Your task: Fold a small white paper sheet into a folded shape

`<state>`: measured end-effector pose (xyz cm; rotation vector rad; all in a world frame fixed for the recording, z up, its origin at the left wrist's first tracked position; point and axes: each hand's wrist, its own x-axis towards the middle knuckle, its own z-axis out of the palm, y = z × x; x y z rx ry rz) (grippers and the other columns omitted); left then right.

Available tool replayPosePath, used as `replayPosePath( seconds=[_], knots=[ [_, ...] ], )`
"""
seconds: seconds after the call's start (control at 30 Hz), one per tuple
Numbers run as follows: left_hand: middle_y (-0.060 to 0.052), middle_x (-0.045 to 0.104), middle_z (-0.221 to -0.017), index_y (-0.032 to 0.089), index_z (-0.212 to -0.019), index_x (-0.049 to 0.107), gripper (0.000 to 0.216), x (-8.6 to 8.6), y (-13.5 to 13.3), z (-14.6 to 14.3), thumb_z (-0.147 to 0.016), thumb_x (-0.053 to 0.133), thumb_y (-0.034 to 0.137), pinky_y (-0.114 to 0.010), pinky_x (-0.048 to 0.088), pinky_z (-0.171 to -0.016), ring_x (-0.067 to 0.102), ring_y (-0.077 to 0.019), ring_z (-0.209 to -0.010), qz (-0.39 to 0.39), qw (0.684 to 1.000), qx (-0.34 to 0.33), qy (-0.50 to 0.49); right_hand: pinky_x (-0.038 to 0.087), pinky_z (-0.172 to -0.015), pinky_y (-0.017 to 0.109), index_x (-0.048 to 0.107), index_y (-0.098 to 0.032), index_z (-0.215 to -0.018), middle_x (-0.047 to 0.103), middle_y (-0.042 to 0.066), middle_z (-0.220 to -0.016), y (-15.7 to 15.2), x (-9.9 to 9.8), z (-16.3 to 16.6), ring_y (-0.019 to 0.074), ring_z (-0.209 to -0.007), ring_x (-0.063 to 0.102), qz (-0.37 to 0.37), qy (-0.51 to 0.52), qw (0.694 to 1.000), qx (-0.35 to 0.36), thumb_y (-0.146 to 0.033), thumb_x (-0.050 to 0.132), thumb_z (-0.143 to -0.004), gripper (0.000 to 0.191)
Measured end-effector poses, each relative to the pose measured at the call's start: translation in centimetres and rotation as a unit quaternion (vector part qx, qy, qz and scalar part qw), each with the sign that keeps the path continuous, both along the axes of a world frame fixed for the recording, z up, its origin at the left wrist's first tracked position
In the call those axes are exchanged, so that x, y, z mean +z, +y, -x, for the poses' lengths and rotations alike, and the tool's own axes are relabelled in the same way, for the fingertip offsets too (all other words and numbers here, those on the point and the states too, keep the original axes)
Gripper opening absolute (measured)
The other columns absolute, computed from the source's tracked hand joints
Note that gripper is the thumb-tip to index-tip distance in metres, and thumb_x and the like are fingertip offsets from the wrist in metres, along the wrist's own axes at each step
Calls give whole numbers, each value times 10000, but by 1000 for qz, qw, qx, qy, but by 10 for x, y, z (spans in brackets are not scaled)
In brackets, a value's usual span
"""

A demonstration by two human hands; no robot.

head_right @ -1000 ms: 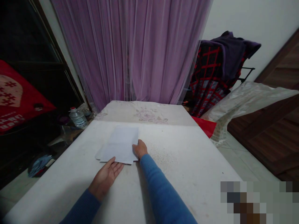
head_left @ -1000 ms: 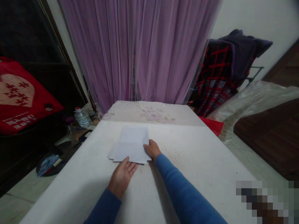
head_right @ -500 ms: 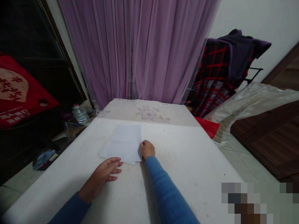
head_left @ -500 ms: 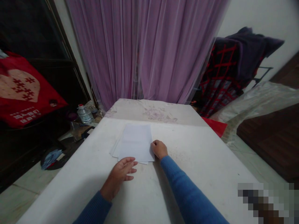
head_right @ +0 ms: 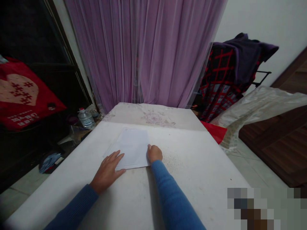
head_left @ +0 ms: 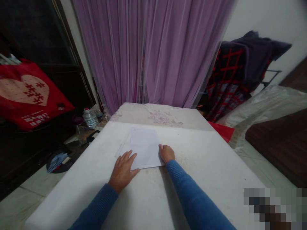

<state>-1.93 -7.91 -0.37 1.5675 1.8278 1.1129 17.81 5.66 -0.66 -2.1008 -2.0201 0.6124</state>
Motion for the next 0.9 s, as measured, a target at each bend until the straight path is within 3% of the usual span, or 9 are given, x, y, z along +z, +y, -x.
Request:
replayPosePath(
  seconds=[0.07,0.17,0.27,0.4,0.6,0.73,0.9],
  knots=[
    [-94,494,-1440,269,-1204,640,544,-2,0,1,-677,763,213,-499,140,-1177,361,-315,-1384,6,990,-28,135,452,-794,296,723,-105,-991,704,202,-1073,1,-1,2,248,-989,675,1,6,1000,-3,-385,297,-997,510],
    [-90,451,-1475,260,-1314,554,532,-2,2,6,-795,647,187,-511,227,-1150,380,-288,-1376,24,947,-50,315,452,-727,287,738,-125,-914,727,184,-1001,2,-2,2,256,-938,685,5,21,1000,3,-487,348,-968,535],
    [-78,465,-1467,272,-1352,516,568,-2,6,13,-811,585,112,-486,297,-1127,422,-264,-1350,30,913,-44,404,437,-662,259,742,-156,-837,745,143,-918,3,-4,1,244,-880,692,14,37,999,12,-509,523,-880,419],
    [-60,494,-1445,299,-1374,493,536,-3,15,23,-872,495,109,-489,307,-1118,455,-249,-1326,-21,886,-44,461,428,-644,240,748,-153,-813,748,141,-917,5,-7,5,222,-862,693,19,56,998,5,-411,504,-894,364],
    [-75,491,-1443,229,-1423,437,570,-12,26,38,-901,305,40,-498,304,-1110,447,-255,-1334,-70,848,-71,521,446,-741,251,745,-132,-797,733,168,-977,13,-8,4,227,-937,678,17,96,995,-11,-371,436,-922,410],
    [-69,482,-1449,209,-1410,457,615,-13,31,48,-870,261,-9,-520,266,-1130,433,-258,-1345,-32,840,-96,533,450,-715,243,704,-158,-705,737,136,-865,20,-6,-20,221,-916,670,22,146,988,-36,-326,484,-881,328],
    [-101,460,-1464,170,-1393,478,631,-3,28,51,-825,292,-31,-551,215,-1142,386,-283,-1373,54,844,-90,526,405,-492,238,607,-178,-638,674,67,-642,7,-4,-68,177,-612,618,73,246,965,-61,-291,480,-836,261]
  ],
)
